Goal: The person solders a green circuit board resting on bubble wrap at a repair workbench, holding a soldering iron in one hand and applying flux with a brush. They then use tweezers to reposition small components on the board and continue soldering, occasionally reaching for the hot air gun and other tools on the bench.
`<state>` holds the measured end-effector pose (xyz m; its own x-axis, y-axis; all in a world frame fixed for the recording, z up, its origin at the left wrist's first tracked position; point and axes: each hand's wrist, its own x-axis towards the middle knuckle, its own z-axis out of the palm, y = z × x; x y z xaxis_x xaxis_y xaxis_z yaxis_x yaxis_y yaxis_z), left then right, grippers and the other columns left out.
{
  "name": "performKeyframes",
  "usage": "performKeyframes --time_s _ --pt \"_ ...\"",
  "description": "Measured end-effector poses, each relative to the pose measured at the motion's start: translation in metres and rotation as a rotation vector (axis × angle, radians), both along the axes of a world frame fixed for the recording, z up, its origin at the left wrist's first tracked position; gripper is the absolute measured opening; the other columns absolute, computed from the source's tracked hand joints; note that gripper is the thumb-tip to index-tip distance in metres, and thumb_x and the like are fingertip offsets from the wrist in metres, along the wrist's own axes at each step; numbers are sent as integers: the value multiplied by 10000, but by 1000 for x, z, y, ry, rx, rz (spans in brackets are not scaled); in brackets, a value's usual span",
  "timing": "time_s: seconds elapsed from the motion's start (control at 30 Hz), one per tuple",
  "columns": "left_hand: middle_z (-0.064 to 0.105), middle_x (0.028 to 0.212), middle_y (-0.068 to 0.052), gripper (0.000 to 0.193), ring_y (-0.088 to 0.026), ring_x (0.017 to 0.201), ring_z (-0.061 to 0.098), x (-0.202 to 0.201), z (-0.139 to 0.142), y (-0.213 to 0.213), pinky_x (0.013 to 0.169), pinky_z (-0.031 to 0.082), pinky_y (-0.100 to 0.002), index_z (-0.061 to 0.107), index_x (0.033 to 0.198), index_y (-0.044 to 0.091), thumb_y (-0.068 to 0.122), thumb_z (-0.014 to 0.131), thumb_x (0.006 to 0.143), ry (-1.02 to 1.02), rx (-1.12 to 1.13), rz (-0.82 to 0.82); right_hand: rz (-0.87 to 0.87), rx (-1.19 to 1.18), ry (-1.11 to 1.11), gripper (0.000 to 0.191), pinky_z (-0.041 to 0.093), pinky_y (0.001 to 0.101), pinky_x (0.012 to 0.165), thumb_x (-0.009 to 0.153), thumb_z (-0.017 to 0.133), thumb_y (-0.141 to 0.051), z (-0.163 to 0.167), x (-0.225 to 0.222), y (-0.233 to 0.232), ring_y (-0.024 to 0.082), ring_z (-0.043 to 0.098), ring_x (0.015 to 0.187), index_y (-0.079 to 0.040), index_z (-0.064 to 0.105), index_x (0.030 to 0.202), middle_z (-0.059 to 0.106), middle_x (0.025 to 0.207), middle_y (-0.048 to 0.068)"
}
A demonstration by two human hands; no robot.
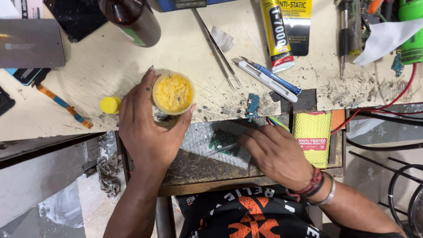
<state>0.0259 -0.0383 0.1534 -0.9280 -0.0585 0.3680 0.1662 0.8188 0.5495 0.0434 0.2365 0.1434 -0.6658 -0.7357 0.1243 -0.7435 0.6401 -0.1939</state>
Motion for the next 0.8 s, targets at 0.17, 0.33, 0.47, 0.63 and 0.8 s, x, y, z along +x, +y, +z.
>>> performKeyframes --time_s 0.17,0.33,0.47,0.63,0.8 --pt "642 1372 -184 831 -314 1298 625 7 -9 2 1117 535 -439 512 1460 32 230 961 789 86 57 -70 -175 -228 -8 359 489 384 826 714 747 -43 15 14 33 253 608 940 -75 704 1069 717 1033 33" --pt "640 1358 -163 832 -302 1280 644 14 -19 9 1093 578 -429 500 1438 44 251 974 786 165 115 -205 -449 -388 -18 192 514 351 813 772 856 -30 33 37 61 212 653 847 -101 737 904 734 895 23" --pt "650 1345 -162 839 -307 1240 669 14 -20 18 1068 581 -445 510 1427 45 244 973 758 159 127 -258 -502 -520 -191 170 526 282 736 784 839 -88 32 43 67 153 683 781 -113 734 916 738 877 14" --pt "653 1337 -173 820 -300 1213 681 11 -18 28 1037 589 -438 516 1425 37 232 966 767 157 117 -289 -522 -376 -282 226 562 307 675 762 842 -88 13 35 57 188 721 770 -67 797 983 753 885 72" --pt "658 1344 -157 838 -278 1218 685 12 -26 36 1050 607 -433 503 1449 49 269 968 788 166 124 -306 -527 -485 -322 177 600 298 774 816 808 -72 10 35 62 201 767 901 -30 756 979 778 987 102"
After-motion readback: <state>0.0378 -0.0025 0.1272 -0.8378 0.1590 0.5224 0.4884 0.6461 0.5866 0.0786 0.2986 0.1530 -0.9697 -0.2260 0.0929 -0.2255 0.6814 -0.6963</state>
